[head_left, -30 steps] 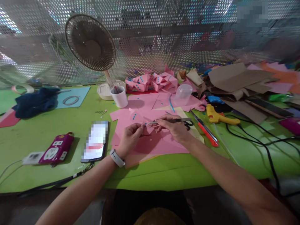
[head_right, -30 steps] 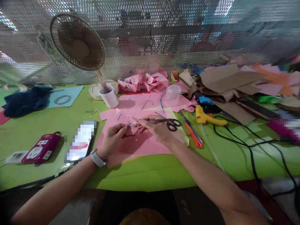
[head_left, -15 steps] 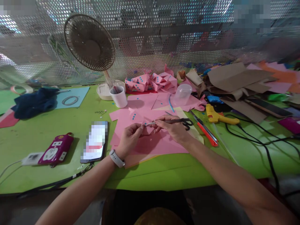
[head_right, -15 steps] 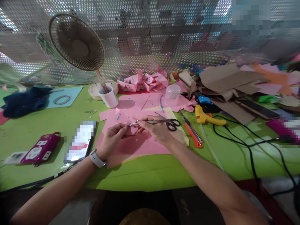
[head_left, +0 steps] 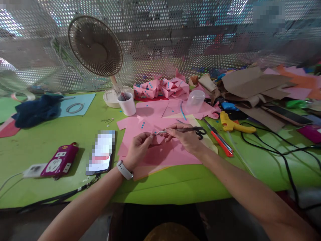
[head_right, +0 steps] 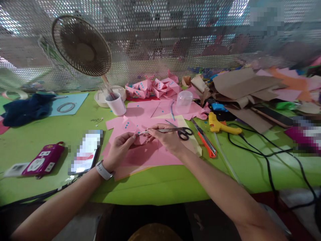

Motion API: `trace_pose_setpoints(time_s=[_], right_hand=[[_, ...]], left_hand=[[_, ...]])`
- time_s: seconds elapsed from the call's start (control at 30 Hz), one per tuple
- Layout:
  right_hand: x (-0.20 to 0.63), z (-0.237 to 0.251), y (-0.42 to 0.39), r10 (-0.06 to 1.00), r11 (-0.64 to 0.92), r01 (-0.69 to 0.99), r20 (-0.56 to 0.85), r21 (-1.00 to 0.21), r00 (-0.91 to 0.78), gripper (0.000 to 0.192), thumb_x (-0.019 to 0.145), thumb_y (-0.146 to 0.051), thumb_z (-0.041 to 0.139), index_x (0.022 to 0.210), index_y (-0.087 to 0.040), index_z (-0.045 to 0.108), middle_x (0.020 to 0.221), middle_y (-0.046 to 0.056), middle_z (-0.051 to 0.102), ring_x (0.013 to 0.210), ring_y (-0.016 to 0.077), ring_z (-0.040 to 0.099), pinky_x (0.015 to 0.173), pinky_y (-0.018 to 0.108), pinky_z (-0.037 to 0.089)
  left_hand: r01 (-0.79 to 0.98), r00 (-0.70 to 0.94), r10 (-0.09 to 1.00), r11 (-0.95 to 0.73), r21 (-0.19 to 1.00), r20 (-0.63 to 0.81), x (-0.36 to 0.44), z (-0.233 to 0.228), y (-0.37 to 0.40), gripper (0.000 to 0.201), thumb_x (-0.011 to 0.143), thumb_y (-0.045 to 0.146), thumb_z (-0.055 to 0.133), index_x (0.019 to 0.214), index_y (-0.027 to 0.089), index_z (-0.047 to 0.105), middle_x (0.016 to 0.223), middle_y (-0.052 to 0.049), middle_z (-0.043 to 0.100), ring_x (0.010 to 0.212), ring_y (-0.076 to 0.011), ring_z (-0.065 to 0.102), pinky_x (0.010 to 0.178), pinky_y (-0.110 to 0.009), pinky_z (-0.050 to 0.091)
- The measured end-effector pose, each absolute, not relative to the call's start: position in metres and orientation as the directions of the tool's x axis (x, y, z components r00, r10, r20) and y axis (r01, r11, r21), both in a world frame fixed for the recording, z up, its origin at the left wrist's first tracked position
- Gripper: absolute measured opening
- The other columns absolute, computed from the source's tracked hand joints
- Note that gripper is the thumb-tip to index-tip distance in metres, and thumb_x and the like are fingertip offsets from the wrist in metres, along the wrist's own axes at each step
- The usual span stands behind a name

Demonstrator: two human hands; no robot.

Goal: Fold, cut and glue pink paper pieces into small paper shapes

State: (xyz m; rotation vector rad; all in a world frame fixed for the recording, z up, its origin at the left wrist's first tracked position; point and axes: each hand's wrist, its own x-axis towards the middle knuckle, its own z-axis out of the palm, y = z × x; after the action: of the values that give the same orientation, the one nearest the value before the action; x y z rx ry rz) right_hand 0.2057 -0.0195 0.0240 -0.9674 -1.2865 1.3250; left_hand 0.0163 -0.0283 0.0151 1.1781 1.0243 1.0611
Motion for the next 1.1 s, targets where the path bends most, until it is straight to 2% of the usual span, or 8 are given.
trace_pose_setpoints(time_s=[0.27,0.73,1.1], right_hand=[[0.2064,0.0238,-0.0186,0.980,0.098,-0.105,0.115,-0.990,-0.163,0.022,0.075,-0.038,0.072,0.081,-0.017,0.073,0.076,0.005,0.075,0.058,0.0156,0.069,0.061,0.029,0.056],[0.2069,0.0277,-0.0209,0.983,0.094,-0.093,0.107,-0.991,-0.150,0.020,0.076,-0.038,0.072,0.082,-0.019,0.074,0.076,0.004,0.075,0.059,0.0151,0.069,0.062,0.029,0.055],[0.2070,0.0277,-0.0205,0.980,0.101,-0.093,0.115,-0.990,-0.160,0.022,0.076,-0.036,0.073,0.084,-0.016,0.074,0.078,0.005,0.075,0.060,0.0148,0.069,0.062,0.027,0.054]], left_hand=[[-0.148,0.241,0.966,0.134,0.980,-0.095,0.0152,0.0151,-0.0292,0.036,0.071,0.047,0.076,0.085,0.014,0.069,0.082,-0.006,0.072,0.078,-0.0186,0.069,0.079,-0.034,0.055],[-0.123,0.246,0.966,0.116,0.986,-0.083,0.0155,0.0157,-0.0297,0.038,0.072,0.049,0.075,0.082,0.014,0.069,0.082,-0.006,0.072,0.075,-0.0178,0.069,0.081,-0.036,0.057],[-0.117,0.245,0.967,0.098,0.988,-0.067,0.0156,0.0156,-0.0288,0.039,0.070,0.051,0.076,0.078,0.014,0.069,0.076,-0.004,0.070,0.073,-0.0155,0.068,0.076,-0.030,0.058]])
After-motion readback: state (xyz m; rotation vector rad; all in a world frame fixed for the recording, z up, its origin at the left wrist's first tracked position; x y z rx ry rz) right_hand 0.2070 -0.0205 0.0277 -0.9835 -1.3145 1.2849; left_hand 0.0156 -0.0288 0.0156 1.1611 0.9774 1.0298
